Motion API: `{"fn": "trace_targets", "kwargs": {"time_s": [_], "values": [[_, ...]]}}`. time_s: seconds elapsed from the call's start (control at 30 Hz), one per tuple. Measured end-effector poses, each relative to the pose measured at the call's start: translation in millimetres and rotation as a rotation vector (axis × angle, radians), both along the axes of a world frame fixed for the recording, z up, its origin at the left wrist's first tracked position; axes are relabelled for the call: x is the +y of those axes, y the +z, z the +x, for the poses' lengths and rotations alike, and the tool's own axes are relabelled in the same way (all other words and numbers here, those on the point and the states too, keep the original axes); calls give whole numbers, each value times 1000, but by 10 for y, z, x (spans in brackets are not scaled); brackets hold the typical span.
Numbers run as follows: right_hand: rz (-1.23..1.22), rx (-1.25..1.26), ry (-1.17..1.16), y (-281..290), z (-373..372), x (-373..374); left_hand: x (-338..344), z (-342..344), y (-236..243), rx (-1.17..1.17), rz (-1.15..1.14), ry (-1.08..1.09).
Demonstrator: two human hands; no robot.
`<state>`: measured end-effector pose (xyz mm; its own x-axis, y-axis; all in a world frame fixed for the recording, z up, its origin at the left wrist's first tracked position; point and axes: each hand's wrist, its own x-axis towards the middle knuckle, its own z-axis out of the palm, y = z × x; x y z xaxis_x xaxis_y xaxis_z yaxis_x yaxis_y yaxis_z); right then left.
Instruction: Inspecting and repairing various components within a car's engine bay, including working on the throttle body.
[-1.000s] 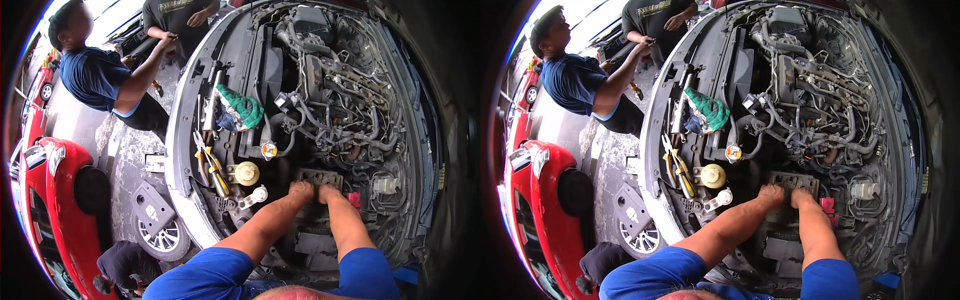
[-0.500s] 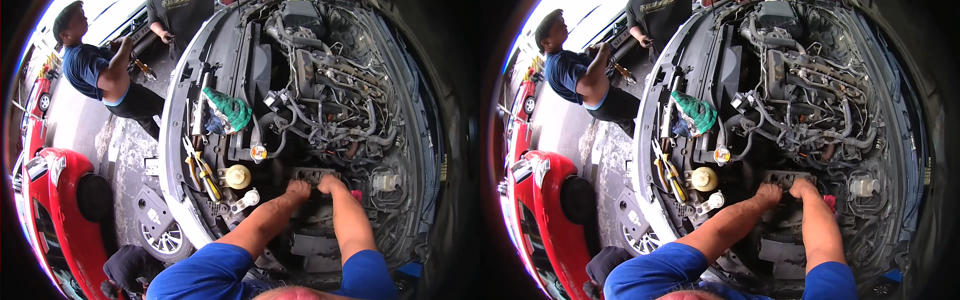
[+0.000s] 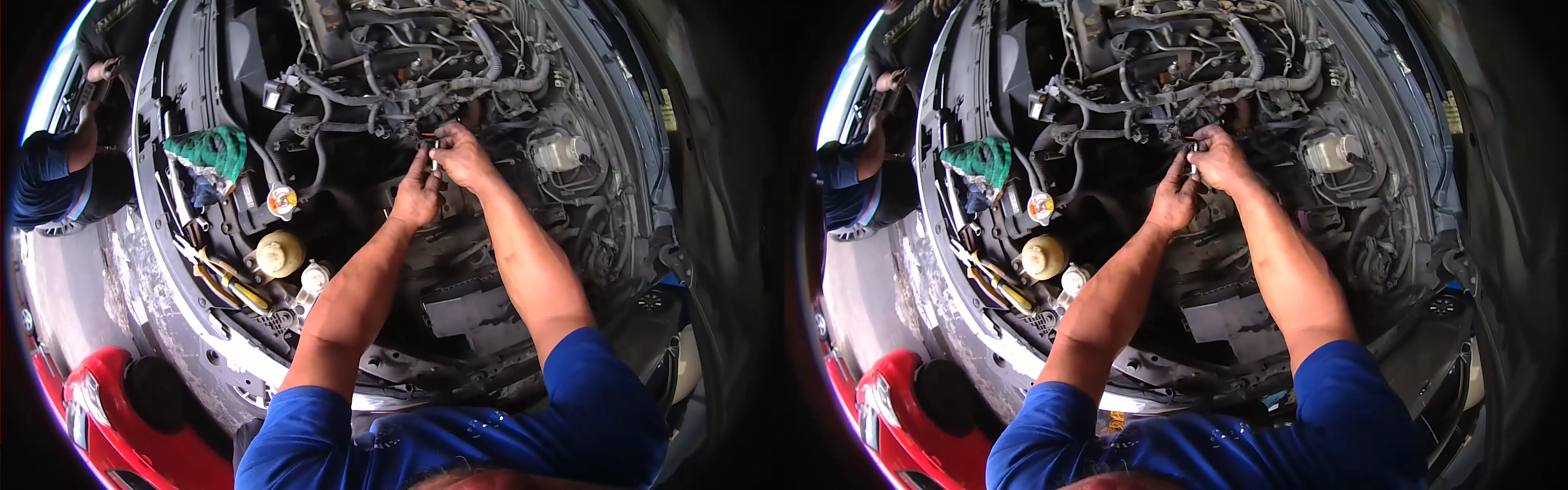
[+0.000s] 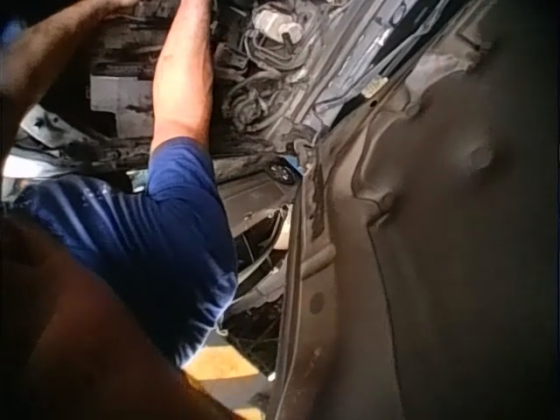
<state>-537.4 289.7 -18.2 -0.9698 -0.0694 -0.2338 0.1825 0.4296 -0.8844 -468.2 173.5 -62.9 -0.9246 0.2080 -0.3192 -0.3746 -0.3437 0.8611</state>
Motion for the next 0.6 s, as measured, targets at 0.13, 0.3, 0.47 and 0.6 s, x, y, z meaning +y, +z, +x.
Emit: {"fn": "trace_targets", "kwargs": {"time_s": [0.13,0.3,0.47,0.6], "values": [[-126,-77,-24,82,-11,-52,0,-132,128,108,144,45],[-65,-92,11,111,-7,93,91,-317,162,88,-8,83],[-72,62,86,-88,-34,118,145,-504,-142,265,-264,154],[-63,12,152,-95,-181,200,146,-578,51,288,-226,116]]}}
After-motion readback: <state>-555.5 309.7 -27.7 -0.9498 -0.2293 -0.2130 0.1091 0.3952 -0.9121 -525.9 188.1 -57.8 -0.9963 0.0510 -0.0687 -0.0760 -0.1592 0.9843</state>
